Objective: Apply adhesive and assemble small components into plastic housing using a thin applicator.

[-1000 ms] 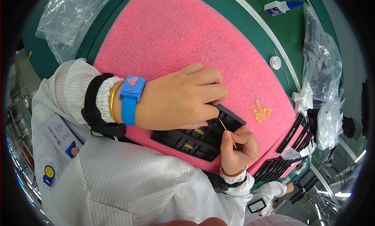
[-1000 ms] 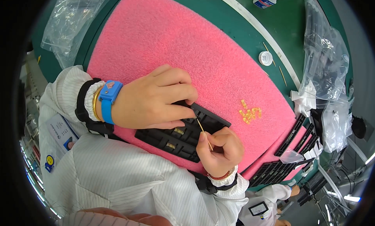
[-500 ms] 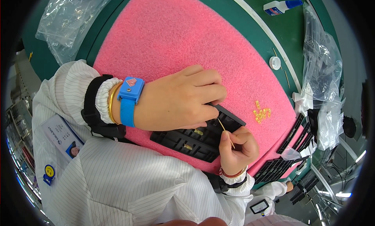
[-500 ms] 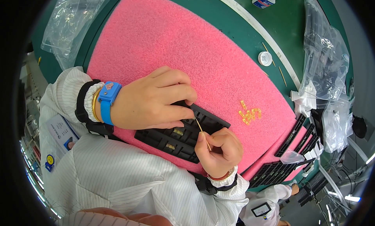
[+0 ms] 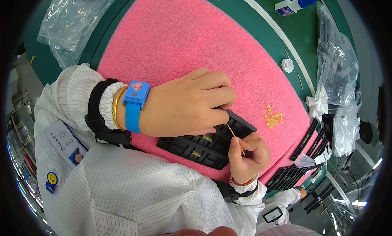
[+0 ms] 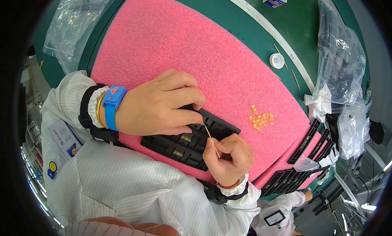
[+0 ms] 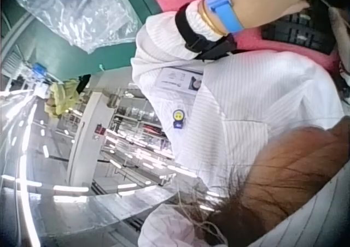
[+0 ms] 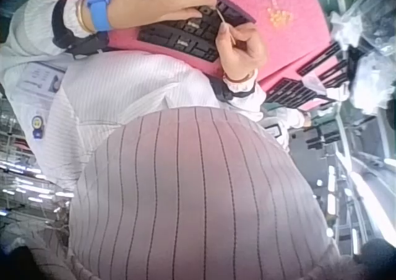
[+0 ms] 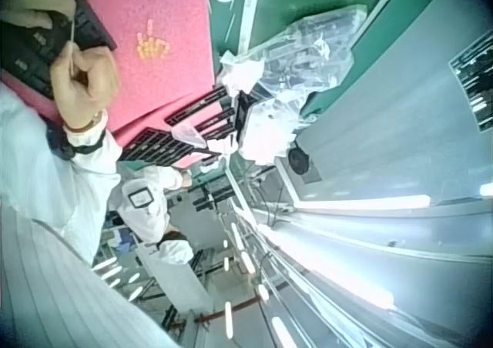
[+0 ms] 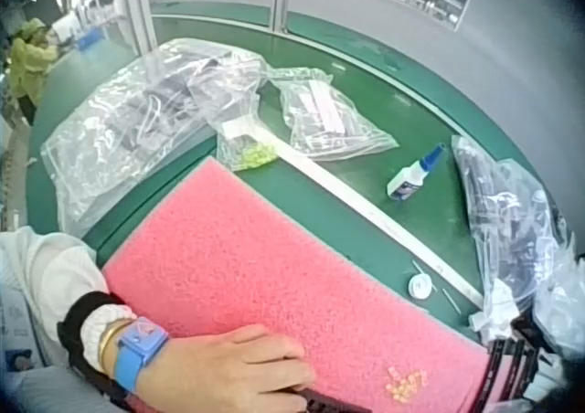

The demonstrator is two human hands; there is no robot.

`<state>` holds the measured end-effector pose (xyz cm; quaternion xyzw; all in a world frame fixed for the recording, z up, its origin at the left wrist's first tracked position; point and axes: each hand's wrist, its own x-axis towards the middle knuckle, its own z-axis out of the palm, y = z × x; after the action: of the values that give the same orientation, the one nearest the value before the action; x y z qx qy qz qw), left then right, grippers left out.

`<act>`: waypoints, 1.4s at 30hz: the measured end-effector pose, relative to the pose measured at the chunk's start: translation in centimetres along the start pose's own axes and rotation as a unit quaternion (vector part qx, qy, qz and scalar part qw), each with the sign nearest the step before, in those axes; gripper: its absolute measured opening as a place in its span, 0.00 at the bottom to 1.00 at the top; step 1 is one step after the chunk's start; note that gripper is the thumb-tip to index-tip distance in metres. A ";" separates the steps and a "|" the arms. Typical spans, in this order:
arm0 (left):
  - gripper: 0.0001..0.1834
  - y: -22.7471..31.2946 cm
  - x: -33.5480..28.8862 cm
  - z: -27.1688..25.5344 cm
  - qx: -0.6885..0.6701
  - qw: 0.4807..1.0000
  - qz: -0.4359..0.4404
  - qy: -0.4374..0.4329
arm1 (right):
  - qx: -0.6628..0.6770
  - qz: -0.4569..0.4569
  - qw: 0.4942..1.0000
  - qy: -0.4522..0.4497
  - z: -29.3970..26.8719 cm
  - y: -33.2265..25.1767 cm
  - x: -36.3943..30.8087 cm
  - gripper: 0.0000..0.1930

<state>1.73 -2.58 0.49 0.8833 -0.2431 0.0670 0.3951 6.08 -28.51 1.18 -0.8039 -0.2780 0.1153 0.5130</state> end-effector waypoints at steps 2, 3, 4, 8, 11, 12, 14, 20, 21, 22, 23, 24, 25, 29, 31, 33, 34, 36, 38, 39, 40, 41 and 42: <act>0.20 0.0 0.0 0.1 0.003 1.000 0.001 0.003 | -0.001 -0.002 1.000 -0.001 0.0 0.0 0.0 0.15; 0.20 0.0 0.0 0.1 0.003 1.000 0.000 0.003 | 0.002 -0.001 1.000 -0.002 0.0 -0.1 0.0 0.15; 0.20 0.0 0.0 0.0 0.011 1.000 0.003 0.000 | 0.005 0.000 1.000 -0.003 0.0 -0.1 0.1 0.15; 0.21 0.0 0.0 0.0 0.018 1.000 0.006 -0.002 | 0.004 -0.005 1.000 -0.004 0.0 -0.1 0.1 0.15; 0.21 0.0 0.0 0.0 0.019 1.000 0.005 -0.002 | 0.002 -0.003 1.000 -0.003 0.0 -0.1 0.1 0.15; 0.21 0.0 0.0 0.0 0.019 1.000 0.005 -0.002 | 0.000 -0.001 1.000 -0.004 0.0 -0.1 0.1 0.15; 0.21 0.0 0.0 0.0 0.017 1.000 0.003 0.000 | -0.002 0.001 1.000 -0.006 -0.1 -0.1 0.2 0.15; 0.21 0.0 0.0 0.0 0.014 1.000 0.002 0.000 | 0.002 -0.001 1.000 -0.002 0.0 -0.3 0.2 0.15; 0.21 0.0 0.0 0.0 0.015 1.000 0.003 0.000 | 0.001 0.002 1.000 -0.002 0.0 -0.2 0.2 0.15; 0.21 0.0 0.0 -0.1 0.013 1.000 0.004 0.002 | 0.000 0.006 1.000 -0.002 0.0 -0.2 0.1 0.15; 0.21 0.0 0.0 0.0 0.011 1.000 0.004 0.003 | 0.000 0.005 1.000 -0.001 0.0 -0.2 0.1 0.15; 0.21 0.0 0.0 0.0 0.012 1.000 0.004 0.003 | 0.001 0.005 1.000 -0.002 0.0 -0.2 0.2 0.15; 0.21 0.0 0.0 0.1 0.011 1.000 0.005 0.003 | 0.002 0.005 1.000 -0.002 0.0 -0.2 0.2 0.14; 0.21 0.0 0.0 0.0 0.011 1.000 0.004 0.000 | 0.002 0.010 1.000 0.000 0.0 -0.3 0.1 0.15; 0.21 0.0 0.0 0.0 0.011 1.000 0.002 0.000 | 0.002 0.005 1.000 -0.004 0.0 -0.3 0.2 0.15; 0.21 0.0 0.0 0.0 0.010 1.000 0.003 -0.001 | 0.002 0.004 1.000 -0.003 0.0 -0.3 0.2 0.15; 0.21 0.0 0.1 -0.1 0.010 1.000 0.003 -0.002 | 0.003 0.004 1.000 -0.004 0.0 -0.3 0.2 0.15; 0.21 0.0 0.1 -0.1 0.010 1.000 0.004 -0.002 | 0.003 0.004 1.000 -0.004 0.0 -0.3 0.2 0.15; 0.22 0.1 0.1 -0.2 0.014 1.000 0.001 -0.007 | 0.004 0.003 1.000 -0.004 0.0 -0.3 0.2 0.15; 0.22 0.1 0.1 -0.2 0.015 1.000 0.001 -0.007 | 0.004 0.002 1.000 -0.006 0.0 -0.2 0.2 0.15; 0.22 0.1 0.0 -0.2 0.016 1.000 0.000 -0.007 | 0.004 0.000 1.000 -0.007 0.0 -0.2 0.2 0.15; 0.22 0.1 0.0 -0.2 0.016 1.000 0.001 -0.008 | 0.004 0.000 1.000 -0.006 0.0 -0.2 0.2 0.15; 0.22 0.1 0.1 -0.3 0.016 1.000 0.003 -0.008 | 0.001 0.000 1.000 -0.009 0.0 -0.2 0.2 0.15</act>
<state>1.75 -2.47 0.76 0.8894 -0.2474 0.0647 0.3789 6.16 -28.37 1.43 -0.8022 -0.2824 0.1228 0.5116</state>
